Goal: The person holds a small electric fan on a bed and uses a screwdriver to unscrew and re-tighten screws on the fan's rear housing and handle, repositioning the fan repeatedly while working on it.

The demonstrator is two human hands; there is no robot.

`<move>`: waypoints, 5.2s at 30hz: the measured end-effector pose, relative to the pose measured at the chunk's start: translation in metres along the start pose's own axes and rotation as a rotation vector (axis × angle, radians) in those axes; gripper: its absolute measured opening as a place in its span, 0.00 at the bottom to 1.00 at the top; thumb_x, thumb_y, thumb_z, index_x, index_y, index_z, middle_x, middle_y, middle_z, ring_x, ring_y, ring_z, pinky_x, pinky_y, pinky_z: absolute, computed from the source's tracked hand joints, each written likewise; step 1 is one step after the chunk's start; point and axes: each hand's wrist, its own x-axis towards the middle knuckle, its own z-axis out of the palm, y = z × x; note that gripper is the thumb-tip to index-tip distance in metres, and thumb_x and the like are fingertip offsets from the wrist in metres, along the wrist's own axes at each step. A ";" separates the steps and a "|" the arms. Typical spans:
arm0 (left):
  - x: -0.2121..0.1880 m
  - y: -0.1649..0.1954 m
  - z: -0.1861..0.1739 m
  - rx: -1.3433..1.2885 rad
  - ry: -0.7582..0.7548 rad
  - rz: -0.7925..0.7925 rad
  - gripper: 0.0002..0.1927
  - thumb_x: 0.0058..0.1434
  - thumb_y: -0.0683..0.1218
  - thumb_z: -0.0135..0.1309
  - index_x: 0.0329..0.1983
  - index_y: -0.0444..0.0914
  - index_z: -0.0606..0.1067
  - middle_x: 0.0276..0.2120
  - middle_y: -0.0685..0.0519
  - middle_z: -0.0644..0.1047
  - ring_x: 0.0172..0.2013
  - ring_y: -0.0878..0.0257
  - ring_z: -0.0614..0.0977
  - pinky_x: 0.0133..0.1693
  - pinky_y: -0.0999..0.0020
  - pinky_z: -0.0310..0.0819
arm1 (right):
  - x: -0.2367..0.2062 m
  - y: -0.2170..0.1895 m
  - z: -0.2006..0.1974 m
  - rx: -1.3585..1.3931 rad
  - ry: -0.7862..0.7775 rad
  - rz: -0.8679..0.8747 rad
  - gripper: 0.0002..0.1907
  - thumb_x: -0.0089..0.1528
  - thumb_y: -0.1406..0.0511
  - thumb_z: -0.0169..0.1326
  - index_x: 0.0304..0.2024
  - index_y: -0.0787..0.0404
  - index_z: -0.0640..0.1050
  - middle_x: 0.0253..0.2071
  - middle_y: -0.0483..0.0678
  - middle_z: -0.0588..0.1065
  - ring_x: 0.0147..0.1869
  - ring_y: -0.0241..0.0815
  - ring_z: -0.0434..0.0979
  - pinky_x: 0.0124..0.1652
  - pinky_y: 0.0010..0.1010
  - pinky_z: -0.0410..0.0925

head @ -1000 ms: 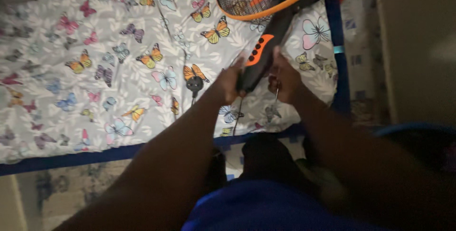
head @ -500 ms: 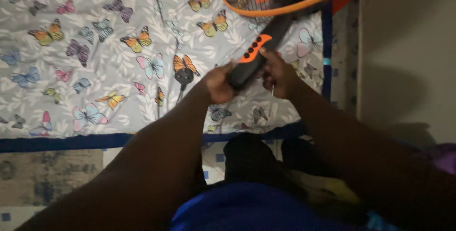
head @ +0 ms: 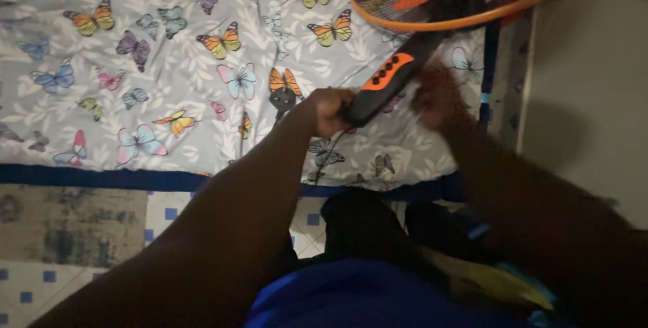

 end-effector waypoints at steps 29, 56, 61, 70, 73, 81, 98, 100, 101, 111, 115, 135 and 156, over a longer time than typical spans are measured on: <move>-0.088 0.001 0.040 -0.436 0.375 0.279 0.15 0.73 0.48 0.35 0.49 0.34 0.70 0.36 0.42 0.78 0.29 0.53 0.82 0.32 0.60 0.82 | 0.042 -0.051 0.186 -0.811 0.216 -0.459 0.11 0.58 0.63 0.67 0.39 0.55 0.78 0.28 0.40 0.72 0.21 0.32 0.67 0.19 0.26 0.57; -0.147 -0.051 -0.046 -0.580 0.352 0.289 0.19 0.70 0.51 0.31 0.44 0.40 0.74 0.28 0.47 0.76 0.24 0.53 0.80 0.26 0.55 0.81 | 0.078 0.092 0.303 -1.126 -0.052 -0.223 0.16 0.64 0.52 0.60 0.40 0.56 0.77 0.24 0.39 0.71 0.24 0.36 0.69 0.26 0.31 0.63; -0.132 -0.049 -0.057 -0.524 0.505 0.235 0.18 0.72 0.53 0.37 0.47 0.41 0.75 0.31 0.51 0.79 0.28 0.59 0.81 0.33 0.54 0.80 | 0.090 0.080 0.283 -0.778 -0.032 0.009 0.10 0.67 0.54 0.53 0.40 0.50 0.77 0.21 0.36 0.67 0.18 0.29 0.60 0.19 0.25 0.57; -0.153 0.036 -0.075 1.292 1.492 0.682 0.18 0.78 0.54 0.41 0.41 0.41 0.78 0.33 0.42 0.78 0.38 0.42 0.81 0.42 0.43 0.73 | 0.111 0.054 0.268 -0.807 -0.038 0.069 0.09 0.66 0.56 0.58 0.40 0.52 0.79 0.30 0.36 0.76 0.21 0.28 0.62 0.21 0.23 0.59; -0.155 0.104 -0.065 1.193 1.339 1.604 0.11 0.66 0.48 0.58 0.37 0.33 0.78 0.31 0.44 0.76 0.34 0.49 0.77 0.39 0.55 0.72 | 0.115 0.050 0.272 -0.843 -0.091 0.067 0.09 0.65 0.56 0.61 0.40 0.51 0.77 0.29 0.37 0.72 0.21 0.27 0.63 0.20 0.22 0.58; -0.165 0.172 -0.026 0.634 0.977 1.023 0.17 0.59 0.53 0.63 0.47 0.40 0.83 0.37 0.49 0.85 0.37 0.62 0.85 0.43 0.67 0.78 | 0.111 0.042 0.282 -0.798 -0.033 0.097 0.13 0.62 0.53 0.63 0.42 0.49 0.77 0.28 0.36 0.74 0.21 0.27 0.62 0.21 0.22 0.60; -0.139 0.170 -0.050 0.736 1.110 1.120 0.15 0.63 0.52 0.59 0.31 0.35 0.77 0.24 0.48 0.80 0.27 0.57 0.81 0.34 0.58 0.74 | 0.103 0.064 0.277 -0.880 -0.125 0.032 0.18 0.59 0.60 0.65 0.51 0.50 0.81 0.22 0.35 0.67 0.18 0.27 0.60 0.19 0.23 0.58; -0.141 0.170 -0.051 0.663 1.055 1.160 0.17 0.65 0.54 0.57 0.31 0.36 0.78 0.24 0.50 0.80 0.27 0.58 0.81 0.33 0.60 0.75 | 0.098 0.060 0.278 -0.912 -0.131 0.022 0.16 0.60 0.59 0.64 0.50 0.52 0.80 0.23 0.35 0.68 0.19 0.26 0.60 0.19 0.22 0.58; -0.142 0.168 -0.050 0.621 1.030 1.176 0.18 0.66 0.55 0.57 0.30 0.36 0.78 0.24 0.51 0.81 0.27 0.59 0.81 0.33 0.60 0.75 | 0.095 0.055 0.276 -0.938 -0.108 0.028 0.15 0.61 0.58 0.63 0.49 0.53 0.80 0.24 0.35 0.69 0.19 0.25 0.60 0.20 0.21 0.57; -0.156 0.135 -0.022 0.460 0.738 0.811 0.37 0.44 0.55 0.74 0.48 0.38 0.64 0.33 0.50 0.80 0.31 0.60 0.86 0.33 0.60 0.86 | 0.091 0.047 0.256 -0.839 -0.119 -0.009 0.11 0.61 0.63 0.60 0.45 0.58 0.80 0.31 0.40 0.77 0.19 0.29 0.60 0.19 0.24 0.55; -0.149 0.115 -0.022 0.573 0.694 0.778 0.29 0.47 0.57 0.70 0.43 0.35 0.72 0.32 0.50 0.81 0.31 0.60 0.84 0.33 0.59 0.83 | 0.096 0.056 0.262 -0.805 -0.083 0.038 0.13 0.62 0.57 0.60 0.46 0.56 0.80 0.29 0.38 0.74 0.21 0.28 0.64 0.21 0.23 0.59; -0.152 0.193 -0.060 1.721 0.944 1.181 0.25 0.76 0.56 0.30 0.51 0.34 0.73 0.38 0.34 0.79 0.41 0.37 0.81 0.43 0.43 0.72 | 0.046 0.079 0.278 -0.974 -0.254 0.110 0.19 0.62 0.49 0.58 0.41 0.57 0.78 0.31 0.41 0.80 0.23 0.27 0.72 0.20 0.21 0.58; -0.145 0.175 -0.057 1.109 0.802 1.181 0.31 0.76 0.60 0.38 0.32 0.32 0.78 0.23 0.40 0.77 0.26 0.49 0.81 0.34 0.53 0.71 | 0.064 0.078 0.257 -0.722 -0.299 0.216 0.15 0.67 0.55 0.57 0.33 0.57 0.75 0.20 0.39 0.70 0.15 0.26 0.60 0.16 0.20 0.54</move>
